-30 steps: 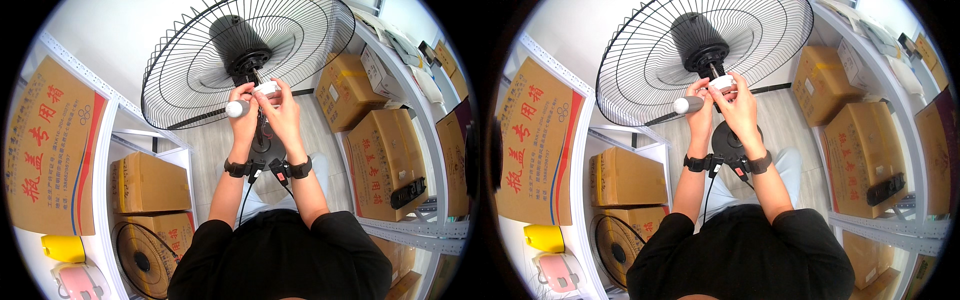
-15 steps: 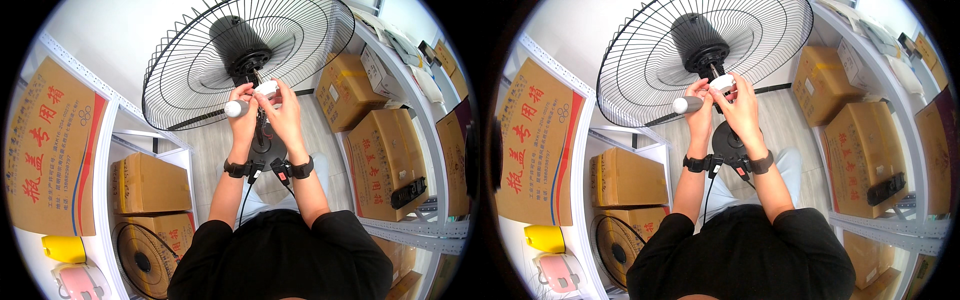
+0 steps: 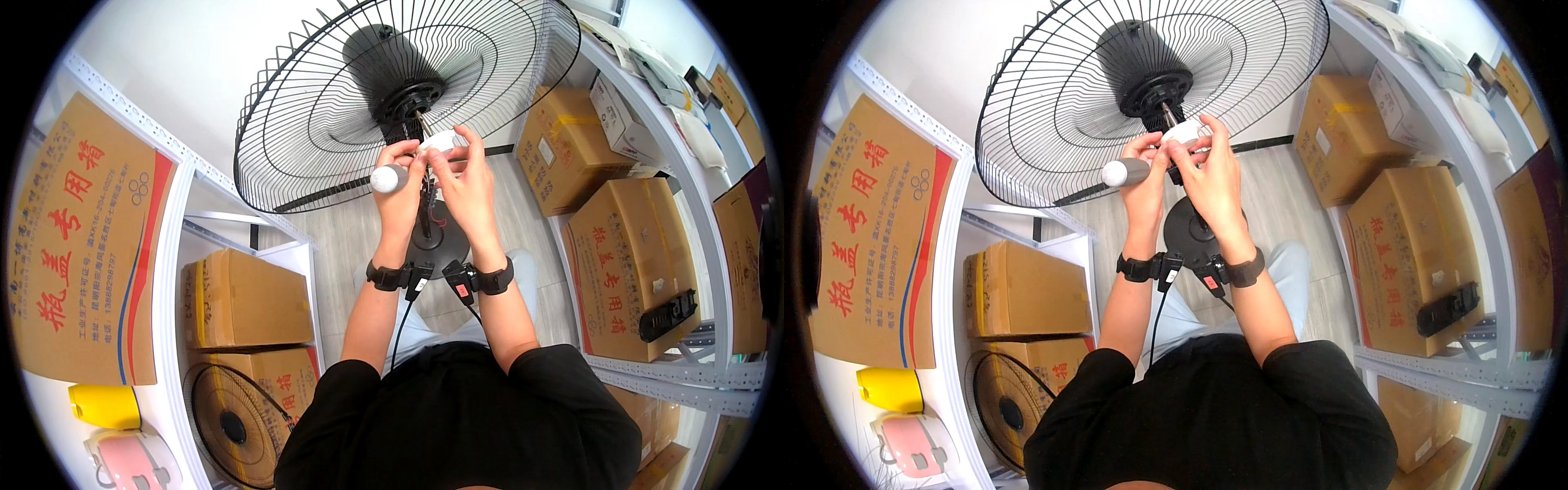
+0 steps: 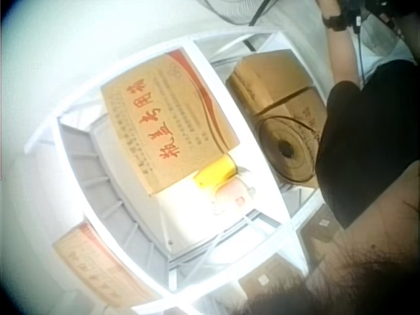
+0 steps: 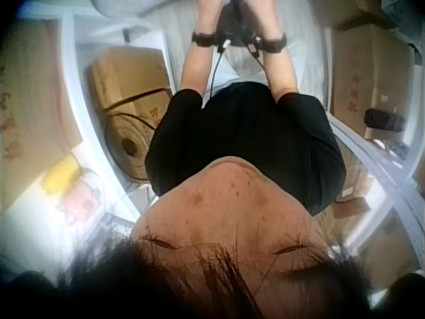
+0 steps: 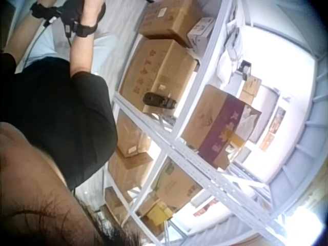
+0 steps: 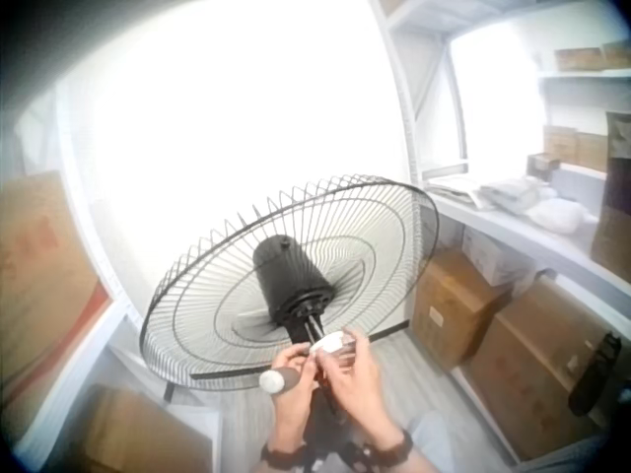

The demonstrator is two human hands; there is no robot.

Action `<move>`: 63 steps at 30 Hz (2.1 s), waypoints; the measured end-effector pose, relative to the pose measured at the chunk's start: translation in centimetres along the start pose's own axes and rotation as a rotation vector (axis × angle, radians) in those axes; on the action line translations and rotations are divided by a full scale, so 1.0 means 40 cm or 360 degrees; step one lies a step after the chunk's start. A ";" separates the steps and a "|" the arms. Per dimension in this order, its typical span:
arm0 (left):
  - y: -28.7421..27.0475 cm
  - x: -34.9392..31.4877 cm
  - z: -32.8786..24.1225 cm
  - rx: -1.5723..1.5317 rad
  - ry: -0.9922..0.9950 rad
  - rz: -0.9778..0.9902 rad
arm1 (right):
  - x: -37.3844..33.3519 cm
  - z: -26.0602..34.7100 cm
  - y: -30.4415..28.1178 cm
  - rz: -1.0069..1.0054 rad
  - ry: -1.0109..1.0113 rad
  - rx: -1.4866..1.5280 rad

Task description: The person disassembles a standing fan by removing the front grille, the fan blades, and the central hub cap. They use a screwdriver to loosen screws and their hands to detach components.

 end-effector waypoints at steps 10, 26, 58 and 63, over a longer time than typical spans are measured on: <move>0.000 0.001 -0.007 -0.0065 -0.0005 0.0094 | 0.000 -0.017 0.018 0.0150 0.0521 0.0664; 0.012 -0.051 0.039 -0.0110 -0.0090 0.0151 | -0.039 -0.051 -0.101 0.0312 -0.0172 0.0078; 0.229 -0.169 0.226 -0.0009 -0.0390 0.0353 | -0.203 -0.575 -1.282 -0.1383 0.0662 -0.1718; 0.270 -0.182 0.216 0.0046 -0.0440 0.0434 | -0.236 -0.575 -1.288 -0.1438 0.0835 -0.1760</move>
Point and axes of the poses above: each hand's wrist, its own x-axis towards the middle knuckle, its own y-axis out of the palm, z = x × y, the point moved 5 cm from there along x, towards the middle knuckle, and after that the axes turned 5 degrees about x, right-handed, at the moved point
